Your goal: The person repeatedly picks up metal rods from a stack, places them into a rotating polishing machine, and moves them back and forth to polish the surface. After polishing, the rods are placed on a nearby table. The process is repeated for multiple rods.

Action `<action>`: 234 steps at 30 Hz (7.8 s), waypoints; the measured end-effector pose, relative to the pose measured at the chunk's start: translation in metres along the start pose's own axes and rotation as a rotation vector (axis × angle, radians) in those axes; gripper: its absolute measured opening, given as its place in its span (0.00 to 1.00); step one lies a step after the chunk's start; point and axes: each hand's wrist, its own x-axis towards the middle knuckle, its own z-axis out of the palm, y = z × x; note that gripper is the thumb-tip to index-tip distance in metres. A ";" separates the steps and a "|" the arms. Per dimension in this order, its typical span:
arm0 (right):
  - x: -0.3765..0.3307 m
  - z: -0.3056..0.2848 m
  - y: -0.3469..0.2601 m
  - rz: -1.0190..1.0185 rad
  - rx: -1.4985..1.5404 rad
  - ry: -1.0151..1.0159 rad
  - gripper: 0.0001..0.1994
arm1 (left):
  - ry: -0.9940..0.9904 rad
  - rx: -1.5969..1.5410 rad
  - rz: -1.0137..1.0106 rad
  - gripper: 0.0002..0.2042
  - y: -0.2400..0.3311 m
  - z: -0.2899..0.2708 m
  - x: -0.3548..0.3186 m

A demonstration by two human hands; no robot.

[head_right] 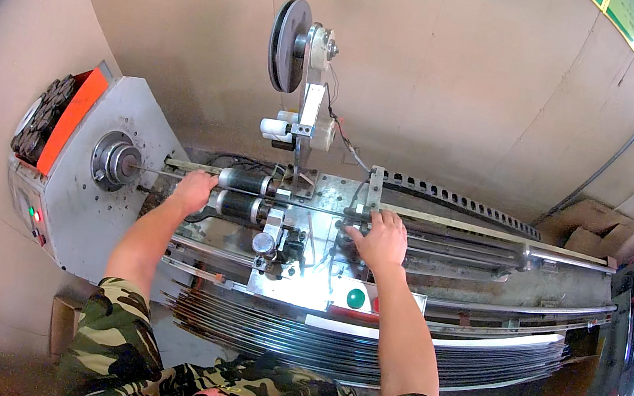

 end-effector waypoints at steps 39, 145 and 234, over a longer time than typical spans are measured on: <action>0.013 0.043 0.027 0.001 0.061 0.018 0.32 | 0.115 -0.024 0.037 0.06 0.001 0.033 0.017; 0.021 0.171 0.017 0.104 0.184 0.146 0.18 | -0.134 0.137 0.083 0.16 -0.032 0.082 0.035; 0.012 0.176 0.109 -0.004 0.430 0.253 0.21 | -0.069 0.096 0.095 0.15 0.214 0.117 0.118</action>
